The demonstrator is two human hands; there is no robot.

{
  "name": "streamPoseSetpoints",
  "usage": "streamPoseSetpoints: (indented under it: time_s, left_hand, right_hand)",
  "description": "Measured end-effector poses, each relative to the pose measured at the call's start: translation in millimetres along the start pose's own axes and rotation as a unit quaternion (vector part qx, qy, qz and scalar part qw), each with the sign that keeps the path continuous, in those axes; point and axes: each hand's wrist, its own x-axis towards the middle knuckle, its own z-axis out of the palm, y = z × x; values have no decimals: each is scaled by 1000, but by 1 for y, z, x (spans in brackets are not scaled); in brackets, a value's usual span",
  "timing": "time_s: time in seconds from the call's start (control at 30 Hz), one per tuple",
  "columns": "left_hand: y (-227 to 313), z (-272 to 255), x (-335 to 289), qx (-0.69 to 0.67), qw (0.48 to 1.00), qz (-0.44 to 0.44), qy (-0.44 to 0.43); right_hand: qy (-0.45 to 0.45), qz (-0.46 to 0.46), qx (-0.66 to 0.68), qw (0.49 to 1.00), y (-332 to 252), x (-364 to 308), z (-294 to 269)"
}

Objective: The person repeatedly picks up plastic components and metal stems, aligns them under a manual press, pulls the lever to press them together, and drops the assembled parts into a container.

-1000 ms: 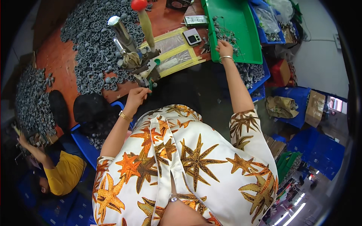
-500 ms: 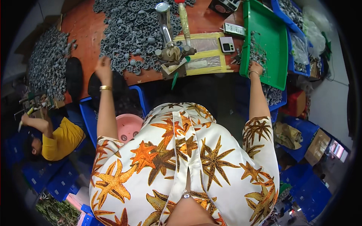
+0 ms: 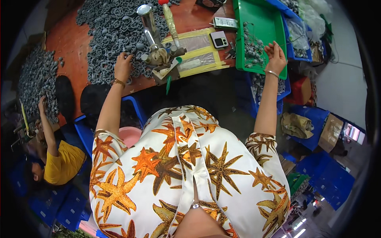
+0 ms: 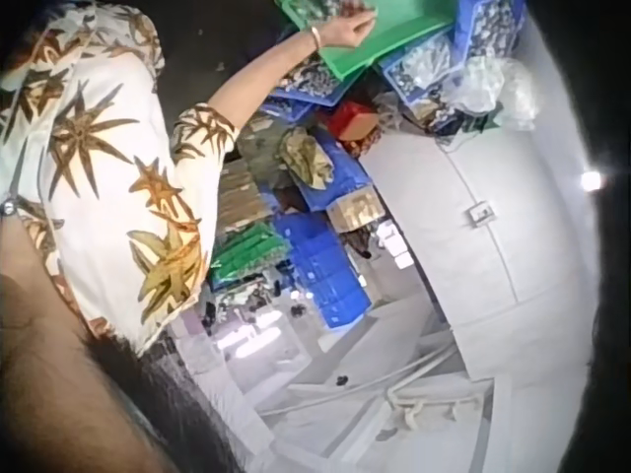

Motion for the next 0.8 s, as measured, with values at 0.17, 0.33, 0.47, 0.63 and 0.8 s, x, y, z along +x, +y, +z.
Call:
streamPoseSetpoints:
  time_s: [0.17, 0.33, 0.47, 0.63, 0.8]
  left_hand:
    - [-10, 4, 2, -13, 999, 8, 33]
    - [-4, 7, -18, -92, 973, -132, 164]
    - [64, 11, -49, -239, 964, -45, 109]
    - [94, 53, -54, -216, 975, -19, 39]
    - [105, 71, -46, -202, 971, 44, 116]
  right_hand:
    - [-31, 51, 37, 998, 10, -53, 21]
    - [-107, 104, 6, 989, 17, -100, 26]
    - [-142, 141, 5, 980, 23, -124, 32]
    - [-187, 167, 7, 968, 22, -143, 56]
    - [-202, 182, 17, 962, 20, -154, 64]
